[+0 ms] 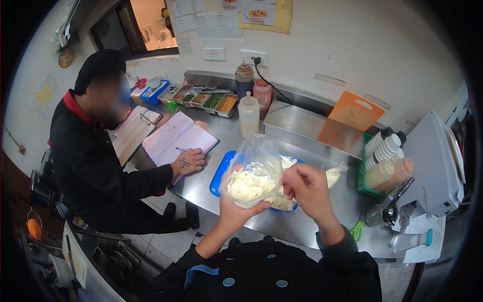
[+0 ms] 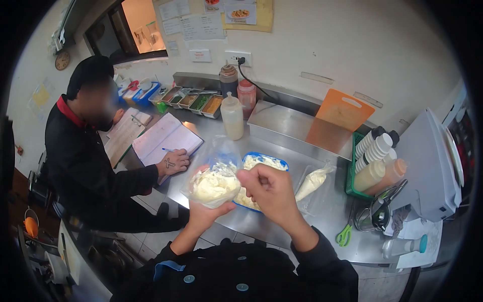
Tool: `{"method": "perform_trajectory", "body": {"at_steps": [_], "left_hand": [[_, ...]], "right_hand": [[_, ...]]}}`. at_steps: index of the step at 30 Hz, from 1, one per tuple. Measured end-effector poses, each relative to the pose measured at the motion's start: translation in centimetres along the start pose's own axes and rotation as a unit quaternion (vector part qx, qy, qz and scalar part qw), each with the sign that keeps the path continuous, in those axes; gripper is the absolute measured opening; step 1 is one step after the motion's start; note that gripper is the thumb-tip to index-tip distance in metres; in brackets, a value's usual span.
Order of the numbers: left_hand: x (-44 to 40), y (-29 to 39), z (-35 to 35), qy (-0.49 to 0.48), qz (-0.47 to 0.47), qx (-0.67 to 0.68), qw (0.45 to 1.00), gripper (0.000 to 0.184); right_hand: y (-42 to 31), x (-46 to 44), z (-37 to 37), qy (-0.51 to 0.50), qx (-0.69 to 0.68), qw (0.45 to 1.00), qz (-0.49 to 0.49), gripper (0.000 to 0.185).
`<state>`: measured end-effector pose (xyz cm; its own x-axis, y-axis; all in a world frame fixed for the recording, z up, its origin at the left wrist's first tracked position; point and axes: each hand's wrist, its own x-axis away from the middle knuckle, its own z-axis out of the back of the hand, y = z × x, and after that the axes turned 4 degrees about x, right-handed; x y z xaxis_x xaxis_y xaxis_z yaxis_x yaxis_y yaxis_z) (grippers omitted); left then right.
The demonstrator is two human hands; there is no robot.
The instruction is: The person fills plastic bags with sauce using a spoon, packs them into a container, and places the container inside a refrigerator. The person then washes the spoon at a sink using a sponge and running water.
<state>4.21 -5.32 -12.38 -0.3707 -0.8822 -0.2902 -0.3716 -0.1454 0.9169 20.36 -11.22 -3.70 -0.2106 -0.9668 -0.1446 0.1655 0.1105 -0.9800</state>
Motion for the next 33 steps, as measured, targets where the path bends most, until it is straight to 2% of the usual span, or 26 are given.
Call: {"method": "perform_trajectory", "body": {"at_steps": [2, 4, 7, 11, 13, 14, 16, 20, 22, 23, 26, 28, 29, 33], "left_hand": [[-0.1, -0.5, 0.4, -0.003, -0.008, -0.017, 1.000, 0.097], [-0.5, -0.5, 0.7, -0.059, -0.007, 0.083, 0.995, 0.099], [-0.8, -0.1, 0.4, -0.061, 0.006, 0.091, 0.994, 0.100], [-1.3, 0.2, -1.1, -0.058, -0.020, 0.088, 0.994, 0.100], [-1.5, 0.0, -1.5, -0.062, -0.035, 0.080, 0.994, 0.101], [-1.7, -0.2, -1.6, -0.063, -0.044, 0.073, 0.994, 0.102], [-2.3, -0.7, -1.3, -0.079, -0.050, 0.047, 0.995, 0.104], [-3.1, -1.2, -1.0, -0.116, -0.042, 0.039, 0.992, 0.106], [-4.1, -1.1, -0.2, -0.139, -0.046, 0.041, 0.988, 0.105], [-4.6, -0.9, 0.6, -0.157, -0.033, 0.080, 0.984, 0.103], [-7.0, 2.8, 2.1, -0.145, -0.128, -0.094, 0.977, 0.078], [-7.2, 5.9, 1.6, -0.105, 0.017, -0.283, 0.953, 0.050], [-7.8, 5.7, 1.7, -0.094, -0.036, -0.308, 0.946, 0.027], [-10.1, 6.9, 0.8, -0.113, -0.038, -0.337, 0.934, 0.025]], "right_hand": [[-0.3, -1.0, -0.1, -0.023, 0.012, 1.000, -0.012, 0.019], [-0.1, -1.7, 0.1, -0.024, 0.033, 0.999, 0.028, 0.021], [-1.2, -2.6, -0.2, -0.034, 0.072, 0.997, 0.018, 0.022], [-2.3, -2.2, 0.1, -0.012, 0.016, 1.000, -0.009, 0.022], [-2.7, -2.1, 1.3, 0.055, 0.111, 0.992, 0.008, 0.023], [-2.9, -2.2, 1.7, 0.057, 0.112, 0.992, 0.012, 0.023], [-3.2, -2.3, 2.3, 0.015, 0.216, 0.975, 0.055, 0.021], [-3.1, -3.0, 2.8, -0.014, 0.167, 0.985, 0.038, 0.016], [-3.8, -3.2, 2.9, -0.023, 0.063, 0.998, 0.018, 0.014], [-4.0, -3.4, 3.0, -0.023, 0.065, 0.997, 0.022, 0.014], [-4.1, -4.1, 3.4, -0.028, 0.043, 0.998, 0.029, 0.013], [-3.6, -4.7, 3.9, -0.025, 0.039, 0.999, 0.022, 0.013], [-3.3, -5.0, 4.3, -0.026, 0.039, 0.999, 0.023, 0.013], [-2.9, -5.5, 5.9, -0.024, 0.033, 0.999, 0.031, 0.011]]}}
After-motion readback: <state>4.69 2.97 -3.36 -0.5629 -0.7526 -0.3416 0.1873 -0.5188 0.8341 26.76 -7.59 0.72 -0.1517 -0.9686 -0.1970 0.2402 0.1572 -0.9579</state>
